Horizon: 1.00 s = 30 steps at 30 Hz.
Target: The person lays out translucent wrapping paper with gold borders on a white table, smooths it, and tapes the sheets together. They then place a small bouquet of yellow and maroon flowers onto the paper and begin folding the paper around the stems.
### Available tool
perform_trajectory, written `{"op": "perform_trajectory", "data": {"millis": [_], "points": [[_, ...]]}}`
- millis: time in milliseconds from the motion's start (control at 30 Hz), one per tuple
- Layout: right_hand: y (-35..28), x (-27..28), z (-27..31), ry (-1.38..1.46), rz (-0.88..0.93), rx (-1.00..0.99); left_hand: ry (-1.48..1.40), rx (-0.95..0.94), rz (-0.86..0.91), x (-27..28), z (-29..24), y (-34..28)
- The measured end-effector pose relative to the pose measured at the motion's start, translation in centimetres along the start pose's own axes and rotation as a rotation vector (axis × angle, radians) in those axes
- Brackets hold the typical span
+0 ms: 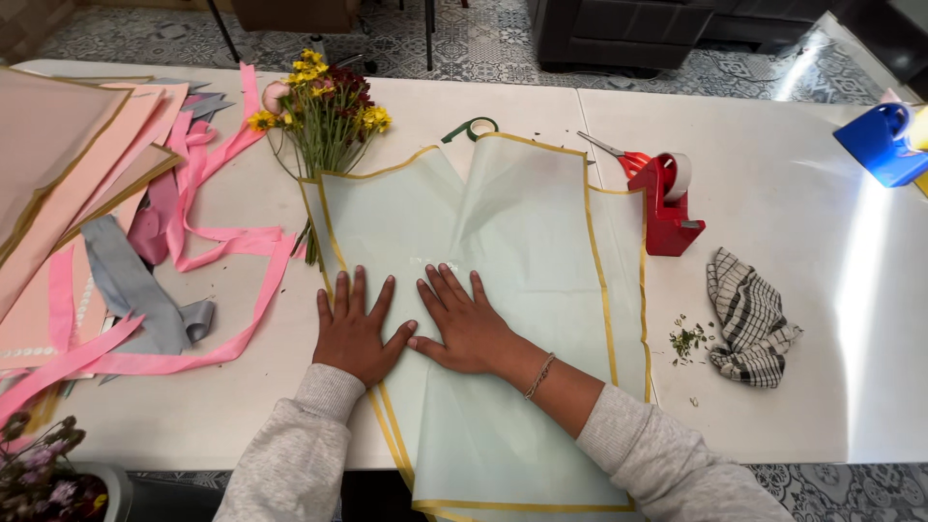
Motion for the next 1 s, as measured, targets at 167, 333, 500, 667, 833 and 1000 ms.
{"op": "perform_trajectory", "data": {"millis": [167,333,500,667,833,1000], "points": [[-0.4,-0.1,0.4,-0.022,0.005,0.013,-0.022,0.045,0.021,-0.4,0.5,-0.6],[-0.8,0.2,2.1,-0.023,0.020,0.071,-0.051,0.098,0.081,0.5,1.3,-3.4],[-0.2,0.7,0.5,-0.036,0.028,-0.037,-0.087,0.095,0.105,1.6,0.9,-4.3],[0.4,0.7,-1.6,-0.008,0.069,-0.111,-0.098,0.083,0.114,2.4,0.4,-2.9],[-0.3,1.6,-3.4,0.016,0.067,-0.204,-0.113,0.067,0.112,2.0,0.4,-1.6],[-0.3,1.7,-3.6,0.002,0.047,-0.222,-0.098,0.037,0.062,2.0,0.4,-1.0]]}}
Point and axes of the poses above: each hand's wrist, its own y-axis towards the middle knuckle, its own x-axis out of the back of the hand, z = x × y, the point moved 10 cm from there along y, towards the middle knuckle, and after that the axes turned 12 degrees about z, right-handed, at the moved point
